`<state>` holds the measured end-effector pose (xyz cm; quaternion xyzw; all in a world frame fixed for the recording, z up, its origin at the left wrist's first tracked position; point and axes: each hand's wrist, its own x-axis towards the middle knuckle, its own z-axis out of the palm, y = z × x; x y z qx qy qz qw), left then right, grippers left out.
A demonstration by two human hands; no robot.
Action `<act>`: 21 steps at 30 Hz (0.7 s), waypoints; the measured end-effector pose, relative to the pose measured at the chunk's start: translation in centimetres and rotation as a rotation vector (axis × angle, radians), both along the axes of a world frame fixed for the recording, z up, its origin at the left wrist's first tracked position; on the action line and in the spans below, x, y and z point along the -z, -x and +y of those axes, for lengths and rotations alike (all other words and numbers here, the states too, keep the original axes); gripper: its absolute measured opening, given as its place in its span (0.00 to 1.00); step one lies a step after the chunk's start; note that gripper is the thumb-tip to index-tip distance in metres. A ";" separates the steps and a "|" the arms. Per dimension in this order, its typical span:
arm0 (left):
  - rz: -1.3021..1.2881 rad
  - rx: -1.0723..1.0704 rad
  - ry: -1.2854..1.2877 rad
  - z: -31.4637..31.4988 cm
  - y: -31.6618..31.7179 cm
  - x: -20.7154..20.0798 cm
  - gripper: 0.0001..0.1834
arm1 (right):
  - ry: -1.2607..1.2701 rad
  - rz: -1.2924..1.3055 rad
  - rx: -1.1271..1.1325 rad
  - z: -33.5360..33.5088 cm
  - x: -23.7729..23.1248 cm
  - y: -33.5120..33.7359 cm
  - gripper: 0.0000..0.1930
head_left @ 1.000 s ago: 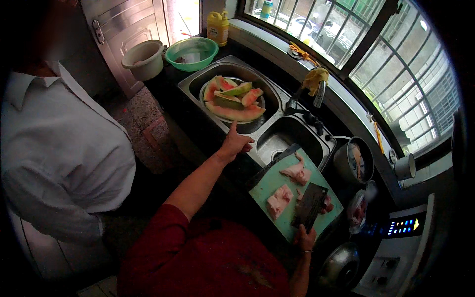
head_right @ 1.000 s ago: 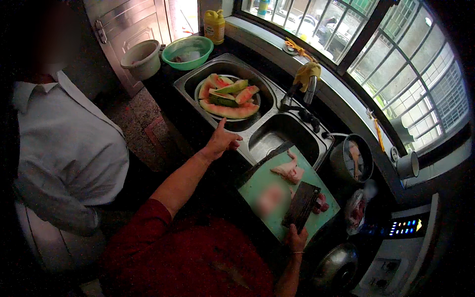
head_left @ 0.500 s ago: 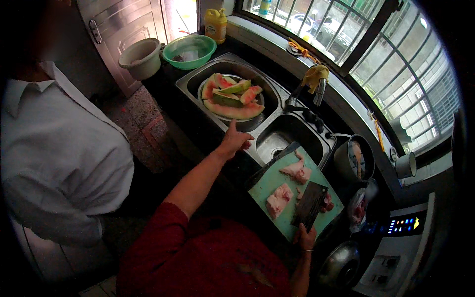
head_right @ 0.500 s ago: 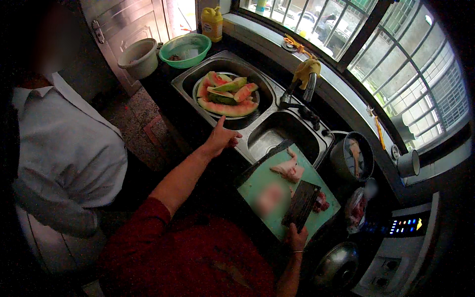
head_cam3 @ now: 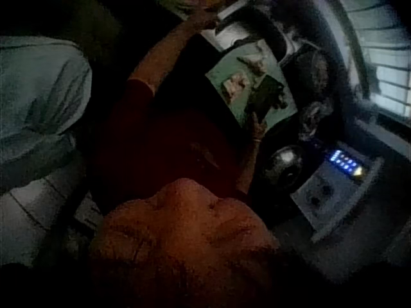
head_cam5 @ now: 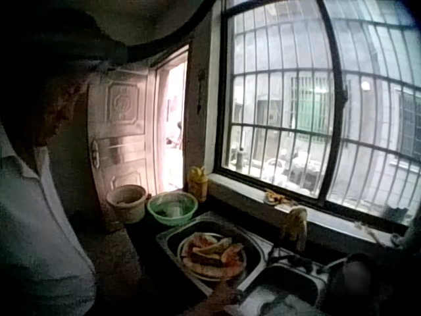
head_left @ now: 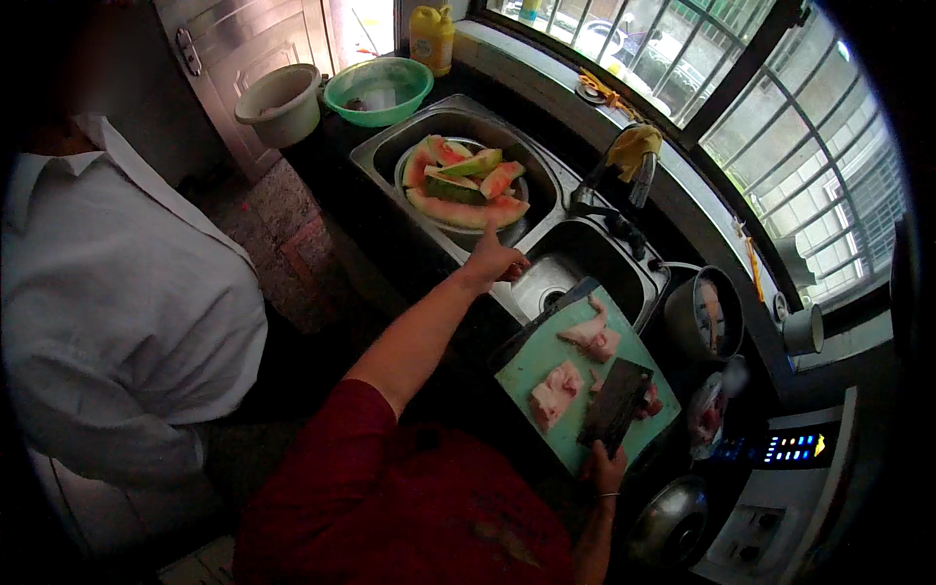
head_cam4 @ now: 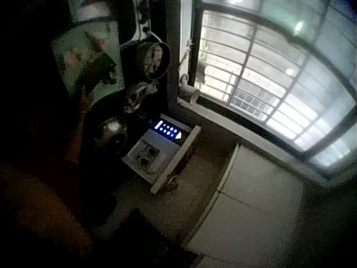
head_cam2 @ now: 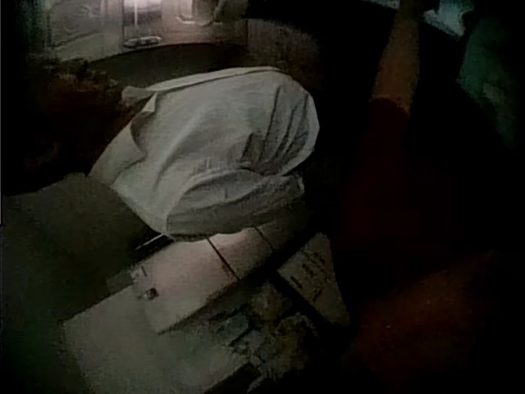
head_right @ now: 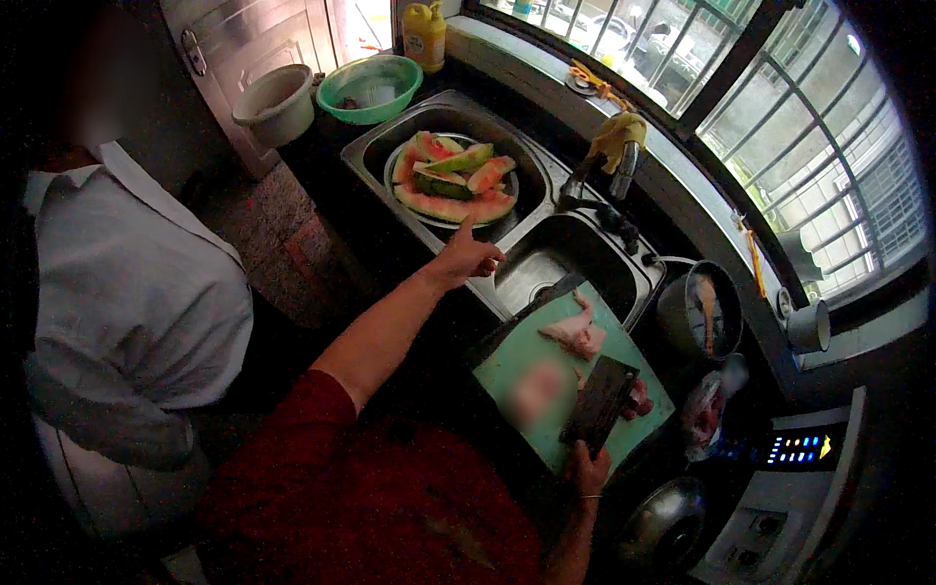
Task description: The person uses a cleaver to slice raw meat on a cutting board into smaller pieces, then places the pieces into a plastic bag.
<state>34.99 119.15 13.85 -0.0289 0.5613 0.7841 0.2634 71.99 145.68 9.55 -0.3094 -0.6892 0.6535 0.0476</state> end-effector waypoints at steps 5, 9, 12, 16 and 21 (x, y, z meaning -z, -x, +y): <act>-0.014 -0.009 -0.010 0.7 -0.2 1.0 0.55 | -0.037 -0.104 0.058 -0.3 -0.6 0.4 0.08; 0.010 -0.008 -0.039 0.7 -0.2 1.4 0.54 | -0.036 -0.025 0.023 0.0 -0.1 0.2 0.07; 0.005 -0.010 -0.057 0.7 0.0 1.8 0.55 | -0.059 -0.002 -0.023 0.4 0.3 0.1 0.08; 0.012 -0.002 -0.048 0.5 -0.5 1.3 0.56 | -0.082 -0.057 -0.007 0.1 -0.1 0.1 0.09; -0.048 -0.020 -0.062 0.9 -0.8 2.6 0.58 | -0.079 -0.059 -0.010 0.8 0.9 -0.3 0.08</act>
